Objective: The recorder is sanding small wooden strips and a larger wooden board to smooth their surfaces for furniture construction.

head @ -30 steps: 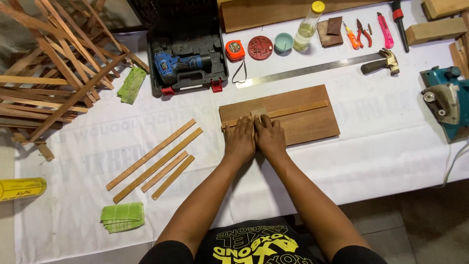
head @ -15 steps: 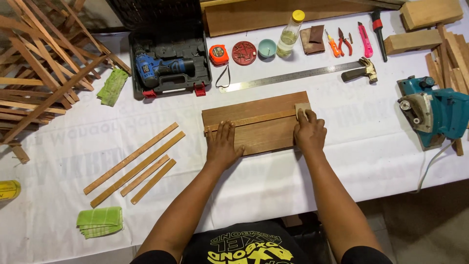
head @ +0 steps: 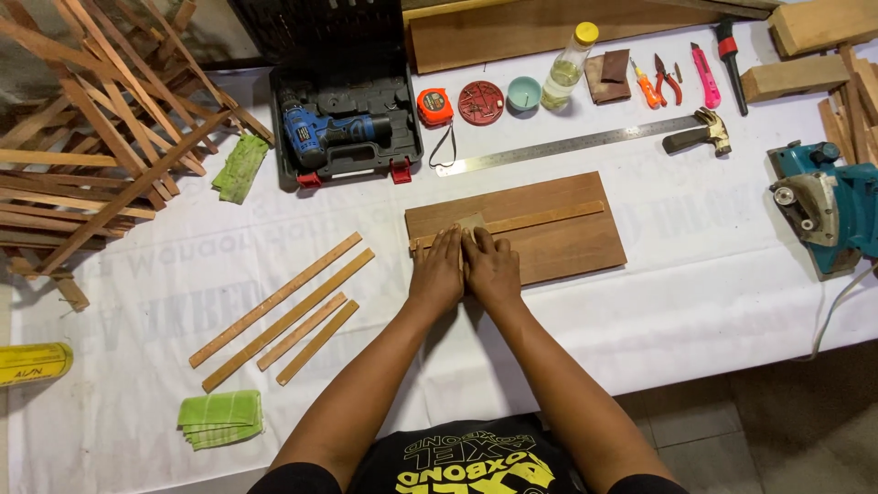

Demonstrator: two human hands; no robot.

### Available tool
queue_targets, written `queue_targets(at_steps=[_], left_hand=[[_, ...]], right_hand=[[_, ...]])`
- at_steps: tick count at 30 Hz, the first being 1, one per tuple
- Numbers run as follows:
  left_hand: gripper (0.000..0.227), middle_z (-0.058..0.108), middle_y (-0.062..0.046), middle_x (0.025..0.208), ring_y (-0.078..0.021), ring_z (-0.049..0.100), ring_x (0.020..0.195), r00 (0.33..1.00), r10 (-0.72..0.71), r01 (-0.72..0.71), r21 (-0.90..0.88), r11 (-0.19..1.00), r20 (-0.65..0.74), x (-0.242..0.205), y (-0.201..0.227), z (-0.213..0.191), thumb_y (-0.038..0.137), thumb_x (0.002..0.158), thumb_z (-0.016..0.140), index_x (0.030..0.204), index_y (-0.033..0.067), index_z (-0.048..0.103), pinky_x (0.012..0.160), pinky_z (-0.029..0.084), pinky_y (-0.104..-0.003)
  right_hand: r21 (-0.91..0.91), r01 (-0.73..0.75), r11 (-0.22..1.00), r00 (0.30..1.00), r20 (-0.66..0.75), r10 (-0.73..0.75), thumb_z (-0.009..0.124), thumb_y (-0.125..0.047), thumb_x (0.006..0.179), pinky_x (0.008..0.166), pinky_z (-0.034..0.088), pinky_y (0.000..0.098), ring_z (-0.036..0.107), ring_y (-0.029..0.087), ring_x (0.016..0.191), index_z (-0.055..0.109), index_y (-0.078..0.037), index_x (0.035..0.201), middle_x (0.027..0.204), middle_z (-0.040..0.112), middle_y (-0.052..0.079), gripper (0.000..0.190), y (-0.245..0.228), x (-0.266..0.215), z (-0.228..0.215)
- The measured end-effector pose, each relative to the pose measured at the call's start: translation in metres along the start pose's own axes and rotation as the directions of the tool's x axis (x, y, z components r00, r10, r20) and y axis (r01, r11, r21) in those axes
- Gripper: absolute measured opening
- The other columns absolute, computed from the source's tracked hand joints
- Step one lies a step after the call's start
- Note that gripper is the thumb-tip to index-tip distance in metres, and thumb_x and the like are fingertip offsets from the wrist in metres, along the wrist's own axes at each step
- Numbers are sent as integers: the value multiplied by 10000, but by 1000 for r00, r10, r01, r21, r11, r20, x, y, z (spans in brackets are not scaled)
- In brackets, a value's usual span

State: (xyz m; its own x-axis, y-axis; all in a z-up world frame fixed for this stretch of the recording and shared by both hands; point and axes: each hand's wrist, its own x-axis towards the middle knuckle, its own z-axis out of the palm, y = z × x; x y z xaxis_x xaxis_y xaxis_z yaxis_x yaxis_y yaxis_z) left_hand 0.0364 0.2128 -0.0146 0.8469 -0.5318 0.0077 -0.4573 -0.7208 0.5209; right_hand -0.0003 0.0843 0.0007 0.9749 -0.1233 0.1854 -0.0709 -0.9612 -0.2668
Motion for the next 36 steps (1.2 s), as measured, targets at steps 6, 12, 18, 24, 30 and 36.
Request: queue_targets(at_steps=[6, 12, 18, 24, 30, 36], left_hand=[[751, 381, -162, 1602, -297, 304, 1498, 1000, -5, 2, 113, 994, 26, 0, 11, -8, 167, 850, 547, 1554, 8, 336, 1181, 179, -595], [683, 408, -138, 1593, -274, 338, 1496, 999, -10, 18, 202, 979, -42, -3, 16, 1, 193, 851, 557, 1502, 17, 452, 1223, 184, -591], [695, 399, -113, 1605, -298, 313, 1500, 994, -113, 111, 210, 971, -5, 0, 25, 1, 192, 843, 557, 1514, 49, 443, 1222, 204, -527], [614, 422, -84, 1608, -346, 279, 1510, 989, -142, 147, 155, 977, -43, 4, 16, 12, 168, 905, 527, 1511, 87, 472, 1228, 219, -516], [573, 548, -75, 1492, -310, 418, 1440, 983, -70, 105, 206, 973, -170, -17, 51, 14, 242, 888, 661, 1444, 137, 567, 1193, 253, -562], [362, 642, -70, 1341, -293, 502, 1329, 959, -62, 101, 128, 987, -278, -34, 72, 10, 291, 899, 691, 1222, 130, 713, 1173, 252, -570]], right_hand=[[-81, -81, 993, 996, -39, 78, 632, -236, 920, 850, 488, 478, 596, 337, 1038, 686, -217, 1347, 1406, 615, 29, 431, 63, -1, -28], [-141, -167, 976, 984, -79, 157, 629, -209, 904, 833, 497, 495, 575, 375, 1067, 671, -188, 1388, 1430, 608, 74, 487, 170, -9, -61], [-131, -100, 986, 993, -77, 90, 609, -230, 996, 994, 439, 472, 530, 333, 1067, 645, -193, 1426, 1508, 567, 82, 433, 162, -14, -41], [66, 243, 968, 946, 205, -251, 586, -282, 960, 982, 408, 510, 485, 410, 1202, 639, -185, 1389, 1493, 556, 74, 443, 74, -26, -37], [311, 434, 846, 854, 157, -496, 673, -295, 925, 1122, 362, 533, 424, 423, 1404, 715, -177, 1257, 1464, 598, 26, 355, 86, -19, -40], [349, 444, 826, 870, 54, -490, 729, -264, 896, 1138, 374, 522, 497, 343, 1380, 750, -153, 1124, 1386, 653, 40, 254, 117, -8, -44]])
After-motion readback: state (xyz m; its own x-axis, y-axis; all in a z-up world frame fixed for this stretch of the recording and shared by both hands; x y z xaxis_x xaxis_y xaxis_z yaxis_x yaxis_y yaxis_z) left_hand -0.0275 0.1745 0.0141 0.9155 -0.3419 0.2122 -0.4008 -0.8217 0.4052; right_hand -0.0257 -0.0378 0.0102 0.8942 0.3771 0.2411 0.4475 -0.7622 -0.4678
